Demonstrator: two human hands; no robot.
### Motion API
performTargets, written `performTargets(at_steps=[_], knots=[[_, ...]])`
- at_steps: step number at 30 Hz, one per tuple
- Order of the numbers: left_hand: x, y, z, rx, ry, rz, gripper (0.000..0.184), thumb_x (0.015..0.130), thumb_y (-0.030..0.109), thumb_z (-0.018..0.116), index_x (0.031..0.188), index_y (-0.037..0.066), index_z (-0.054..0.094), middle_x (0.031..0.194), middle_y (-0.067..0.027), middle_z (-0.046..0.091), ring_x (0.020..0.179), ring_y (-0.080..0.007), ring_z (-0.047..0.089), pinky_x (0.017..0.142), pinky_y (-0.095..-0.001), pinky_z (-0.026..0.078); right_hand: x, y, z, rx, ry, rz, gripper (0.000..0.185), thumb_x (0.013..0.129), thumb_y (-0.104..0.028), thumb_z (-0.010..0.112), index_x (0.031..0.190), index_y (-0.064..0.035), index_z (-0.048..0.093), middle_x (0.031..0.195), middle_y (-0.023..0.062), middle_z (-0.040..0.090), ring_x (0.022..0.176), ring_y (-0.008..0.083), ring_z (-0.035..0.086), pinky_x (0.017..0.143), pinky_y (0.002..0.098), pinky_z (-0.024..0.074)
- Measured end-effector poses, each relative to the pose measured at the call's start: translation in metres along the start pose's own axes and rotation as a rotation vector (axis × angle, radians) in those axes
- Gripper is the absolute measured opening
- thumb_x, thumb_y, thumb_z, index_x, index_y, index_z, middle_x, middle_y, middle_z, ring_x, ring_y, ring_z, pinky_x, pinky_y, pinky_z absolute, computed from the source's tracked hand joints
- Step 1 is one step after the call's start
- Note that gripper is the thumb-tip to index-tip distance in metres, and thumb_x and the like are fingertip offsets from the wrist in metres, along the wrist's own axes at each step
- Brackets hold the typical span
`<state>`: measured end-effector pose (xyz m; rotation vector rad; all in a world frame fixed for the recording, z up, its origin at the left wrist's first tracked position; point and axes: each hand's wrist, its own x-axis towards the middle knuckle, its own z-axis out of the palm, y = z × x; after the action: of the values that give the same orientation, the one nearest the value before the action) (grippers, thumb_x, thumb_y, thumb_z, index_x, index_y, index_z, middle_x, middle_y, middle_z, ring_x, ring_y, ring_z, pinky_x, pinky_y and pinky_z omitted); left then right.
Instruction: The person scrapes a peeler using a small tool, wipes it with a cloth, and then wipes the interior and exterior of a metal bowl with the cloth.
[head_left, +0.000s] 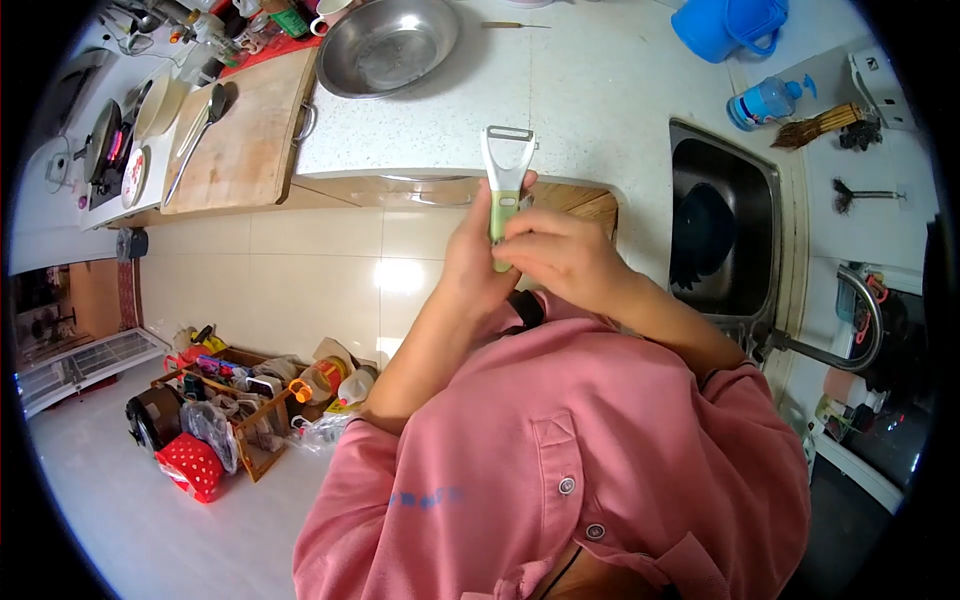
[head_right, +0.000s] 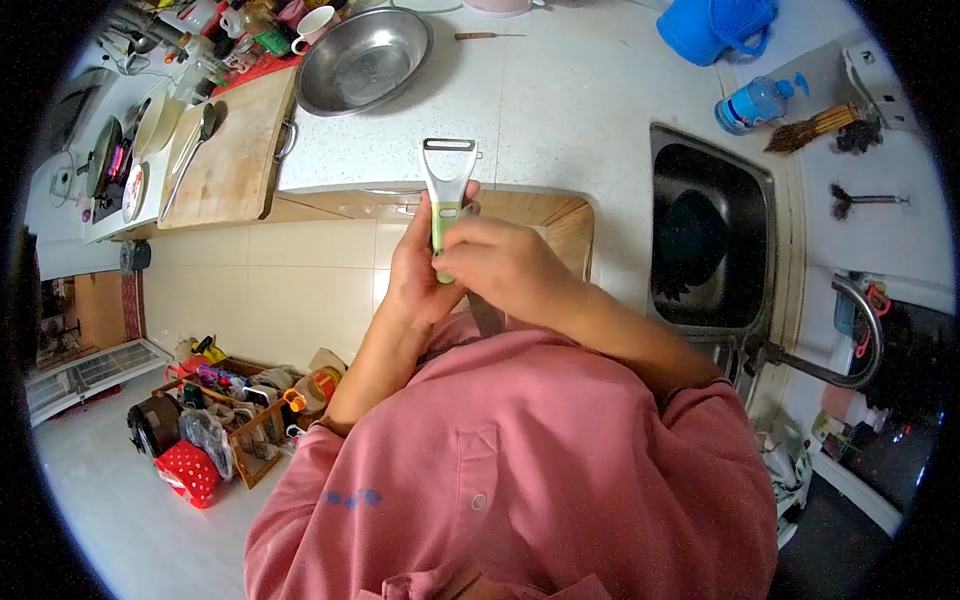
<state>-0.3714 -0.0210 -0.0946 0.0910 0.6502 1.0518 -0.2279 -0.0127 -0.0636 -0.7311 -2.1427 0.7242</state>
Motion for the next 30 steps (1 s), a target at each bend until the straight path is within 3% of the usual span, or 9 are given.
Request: performTargets(at_steps=[4,7,10,13,16,24,26,27,30], knots=[[-0.002,0.005,-0.004,-0.109,-0.066,-0.073,0.047,0.099,0.049,0.041,0.121,0.010,0.056,0.104,-0.0046,0.062,0.098,-0.0170,0.060,0.084,-0.0318,0.049,0.016,0.011,-0.004,-0.008,0.152,0.005,0.017,0.076,0.001,0.071,0.092,-0.0025,0.068,0.092,0.0091,0.062,0.075,0.0204,0.064,0.066,0.0293,0.0523],[0.002,0.006,-0.012,-0.251,-0.342,-0.072,0.043,0.097,0.048,0.046,0.114,0.010,0.057,0.103,-0.0053,0.062,0.097,-0.0172,0.060,0.082,-0.0306,0.050,0.026,0.004,-0.002,0.000,0.185,0.118,0.017,0.076,0.001,0.071,0.092,-0.0021,0.067,0.091,0.0089,0.061,0.073,0.0203,0.063,0.068,0.0292,0.0521],[-0.010,0.012,0.013,-0.162,0.035,-0.045,0.042,0.096,0.046,0.048,0.113,0.008,0.055,0.097,-0.0041,0.058,0.089,-0.0157,0.057,0.078,-0.0285,0.049,0.017,0.005,0.003,0.044,0.062,0.011,0.011,0.081,-0.003,0.066,0.092,-0.0027,0.065,0.089,0.0085,0.059,0.077,0.0231,0.061,0.066,0.0312,0.0501],[0.002,0.012,-0.006,-0.321,-0.209,0.041,0.042,0.096,0.044,0.050,0.113,0.006,0.051,0.091,-0.0025,0.050,0.081,-0.0145,0.049,0.074,-0.0286,0.046,0.002,-0.004,0.006,0.124,-0.054,0.001,0.016,0.076,0.001,0.071,0.091,-0.0019,0.067,0.092,0.0084,0.061,0.076,0.0204,0.062,0.068,0.0302,0.0510],[0.003,0.014,-0.007,-0.296,-0.176,0.092,0.041,0.096,0.041,0.053,0.113,0.005,0.048,0.089,-0.0023,0.044,0.078,-0.0148,0.042,0.073,-0.0295,0.044,-0.003,-0.003,0.006,0.173,-0.142,0.021,0.015,0.076,0.001,0.071,0.090,-0.0018,0.068,0.092,0.0085,0.061,0.078,0.0204,0.062,0.069,0.0292,0.0503],[-0.002,0.027,-0.005,-0.263,-0.184,0.114,0.036,0.097,0.038,0.051,0.101,0.002,0.049,0.089,-0.0072,0.049,0.084,-0.0203,0.047,0.078,-0.0315,0.043,0.007,0.005,0.000,0.230,0.072,0.195,0.009,0.080,-0.002,0.069,0.089,-0.0007,0.066,0.091,0.0084,0.062,0.088,0.0207,0.062,0.078,0.0298,0.0493],[-0.005,0.025,0.012,-0.231,0.000,0.163,0.032,0.098,0.036,0.051,0.100,0.004,0.049,0.089,-0.0063,0.050,0.084,-0.0202,0.049,0.079,-0.0330,0.044,0.010,0.006,0.005,0.222,0.092,0.163,0.009,0.080,-0.003,0.069,0.089,-0.0011,0.066,0.091,0.0085,0.062,0.088,0.0214,0.062,0.078,0.0298,0.0494],[-0.007,0.026,0.019,-0.213,0.090,0.189,0.030,0.098,0.035,0.051,0.099,0.005,0.049,0.089,-0.0059,0.050,0.084,-0.0201,0.050,0.080,-0.0337,0.045,0.007,0.003,0.006,0.169,0.052,0.122,0.009,0.080,-0.003,0.068,0.089,-0.0021,0.066,0.092,0.0085,0.061,0.085,0.0226,0.062,0.078,0.0298,0.0494],[-0.005,0.029,0.001,-0.031,-0.064,0.341,0.025,0.099,0.033,0.048,0.096,0.009,0.052,0.087,-0.0028,0.049,0.082,-0.0169,0.050,0.079,-0.0356,0.046,-0.001,0.006,0.002,0.237,-0.114,0.131,0.009,0.080,-0.003,0.068,0.088,-0.0030,0.067,0.091,0.0086,0.061,0.082,0.0230,0.063,0.074,0.0298,0.0495]])
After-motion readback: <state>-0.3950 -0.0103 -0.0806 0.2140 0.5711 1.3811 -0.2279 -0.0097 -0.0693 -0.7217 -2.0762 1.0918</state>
